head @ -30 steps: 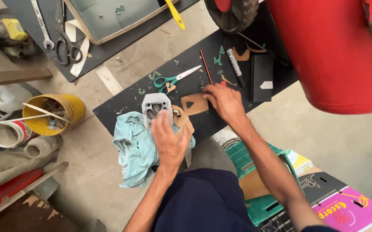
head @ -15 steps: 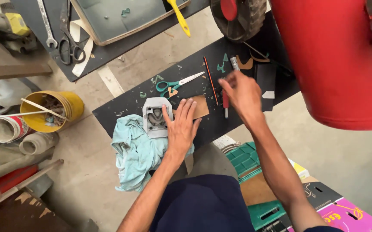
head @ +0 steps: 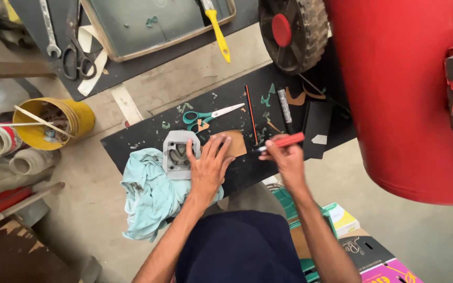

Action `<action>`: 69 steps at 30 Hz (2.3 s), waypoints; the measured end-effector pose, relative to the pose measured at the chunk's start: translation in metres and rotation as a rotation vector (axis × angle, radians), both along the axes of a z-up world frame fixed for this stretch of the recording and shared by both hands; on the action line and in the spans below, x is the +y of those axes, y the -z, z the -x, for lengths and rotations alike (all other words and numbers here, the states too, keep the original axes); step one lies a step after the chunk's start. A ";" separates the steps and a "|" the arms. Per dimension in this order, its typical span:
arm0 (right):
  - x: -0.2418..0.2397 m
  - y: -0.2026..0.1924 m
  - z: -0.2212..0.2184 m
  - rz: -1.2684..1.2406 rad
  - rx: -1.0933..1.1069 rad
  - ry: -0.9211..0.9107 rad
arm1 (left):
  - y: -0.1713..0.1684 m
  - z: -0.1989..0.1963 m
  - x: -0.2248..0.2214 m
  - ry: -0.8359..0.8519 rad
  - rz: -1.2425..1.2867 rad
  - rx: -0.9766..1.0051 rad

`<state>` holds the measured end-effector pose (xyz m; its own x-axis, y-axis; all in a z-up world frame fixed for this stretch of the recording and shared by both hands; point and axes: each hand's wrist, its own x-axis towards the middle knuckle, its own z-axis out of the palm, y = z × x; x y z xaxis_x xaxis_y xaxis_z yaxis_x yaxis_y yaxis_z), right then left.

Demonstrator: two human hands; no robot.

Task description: Cutting and fitting a cardboard gasket for a metal engine component

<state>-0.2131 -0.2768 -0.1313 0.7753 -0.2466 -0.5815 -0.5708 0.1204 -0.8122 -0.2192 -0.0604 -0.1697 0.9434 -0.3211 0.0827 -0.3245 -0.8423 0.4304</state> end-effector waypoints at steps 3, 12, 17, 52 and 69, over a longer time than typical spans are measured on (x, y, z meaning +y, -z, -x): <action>0.020 0.031 0.014 0.033 -0.067 0.084 | 0.005 0.000 -0.002 0.001 -0.045 -0.050; 0.058 0.090 0.035 0.328 -0.360 0.108 | 0.013 0.004 0.003 -0.014 -0.050 -0.035; 0.048 0.118 0.051 0.874 -0.441 -0.143 | 0.007 0.004 0.010 -0.008 -0.005 -0.017; 0.062 0.110 0.036 1.034 -0.544 -0.317 | 0.031 0.015 0.011 -0.052 0.020 0.003; 0.053 0.124 0.040 1.085 -0.581 -0.333 | 0.033 0.016 0.011 -0.057 -0.014 0.052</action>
